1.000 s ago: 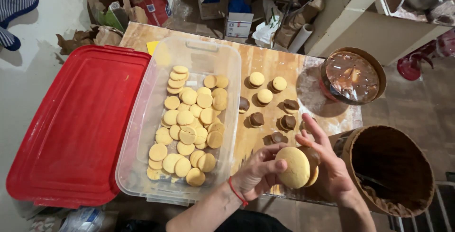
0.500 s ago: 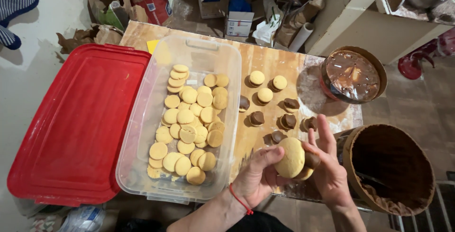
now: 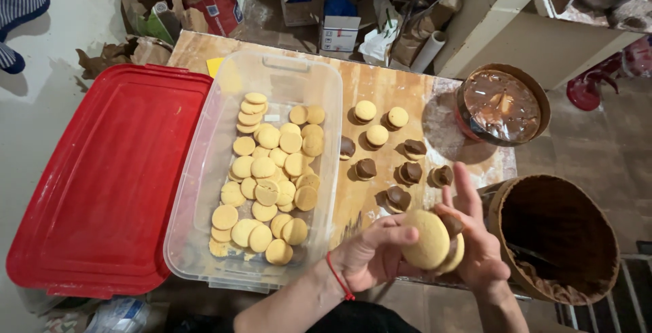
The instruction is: Making alfajores by sandwiching two cookies with dulce de leche.
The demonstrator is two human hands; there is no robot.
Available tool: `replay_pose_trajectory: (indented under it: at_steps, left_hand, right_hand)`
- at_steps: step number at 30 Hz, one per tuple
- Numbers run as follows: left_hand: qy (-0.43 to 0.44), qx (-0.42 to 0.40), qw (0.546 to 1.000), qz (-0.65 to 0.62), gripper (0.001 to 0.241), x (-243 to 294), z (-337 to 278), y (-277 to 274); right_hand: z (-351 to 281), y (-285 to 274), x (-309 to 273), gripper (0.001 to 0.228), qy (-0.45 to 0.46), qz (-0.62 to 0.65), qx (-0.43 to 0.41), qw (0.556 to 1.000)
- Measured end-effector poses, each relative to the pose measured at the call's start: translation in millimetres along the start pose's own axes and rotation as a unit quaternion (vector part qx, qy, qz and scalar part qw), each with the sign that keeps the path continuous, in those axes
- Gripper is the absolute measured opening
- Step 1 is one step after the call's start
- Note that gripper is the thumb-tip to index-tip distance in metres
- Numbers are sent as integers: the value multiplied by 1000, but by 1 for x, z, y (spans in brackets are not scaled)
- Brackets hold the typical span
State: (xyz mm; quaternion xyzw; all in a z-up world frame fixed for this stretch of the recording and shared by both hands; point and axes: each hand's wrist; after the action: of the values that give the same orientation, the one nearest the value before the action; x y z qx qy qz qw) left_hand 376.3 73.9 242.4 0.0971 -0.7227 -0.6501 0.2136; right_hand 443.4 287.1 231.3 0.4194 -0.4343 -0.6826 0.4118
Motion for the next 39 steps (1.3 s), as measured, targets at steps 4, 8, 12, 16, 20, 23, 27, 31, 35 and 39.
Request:
replay_pose_trajectory:
  at_steps: [4, 8, 12, 16, 20, 23, 27, 31, 35, 39]
  left_hand:
    - [-13, -27, 998, 63, 55, -2, -1, 1]
    - [26, -14, 999, 38, 52, -11, -1, 1]
    - [49, 10, 999, 14, 50, -15, 1, 8]
    - [65, 36, 996, -57, 51, -16, 3, 6]
    - [55, 38, 995, -72, 52, -13, 1, 12]
    - [11, -4, 1000, -14, 54, -3, -2, 15]
    - [-27, -49, 997, 45, 55, -7, 0, 7]
    - [-8, -52, 998, 43, 54, -14, 1, 7]
    - [18, -56, 998, 20, 53, -18, 0, 14]
    - [28, -55, 998, 10, 53, -18, 0, 21]
  right_hand:
    - [-2, 0, 3, 112, 58, -562, -133, 815]
    - [-6, -1, 5, 112, 41, -548, -122, 826]
    - [-9, 8, 10, 104, 6, -538, -138, 832]
    - [-12, 17, 12, 83, -34, -609, -182, 771]
    - [-12, 27, 11, 67, -24, -693, -130, 708]
    - [-8, 19, 4, 83, -8, -662, -90, 744]
    - [-10, 12, -3, 106, 22, -575, -107, 811]
    - [-12, 13, -3, 105, 42, -529, -98, 842]
    - [-5, 30, 4, 100, 8, -548, -105, 830]
    - [-11, 10, -6, 95, -15, -555, -125, 822]
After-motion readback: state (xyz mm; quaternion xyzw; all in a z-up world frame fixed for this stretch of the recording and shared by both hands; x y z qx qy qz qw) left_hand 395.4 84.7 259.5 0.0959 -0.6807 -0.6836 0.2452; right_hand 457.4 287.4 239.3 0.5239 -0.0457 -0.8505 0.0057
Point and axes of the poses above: each hand's wrist, its own z-axis towards the middle knuckle, its own y-axis out of the palm, x = y × z, and after that the axes turned 1 degree about y, right-handed
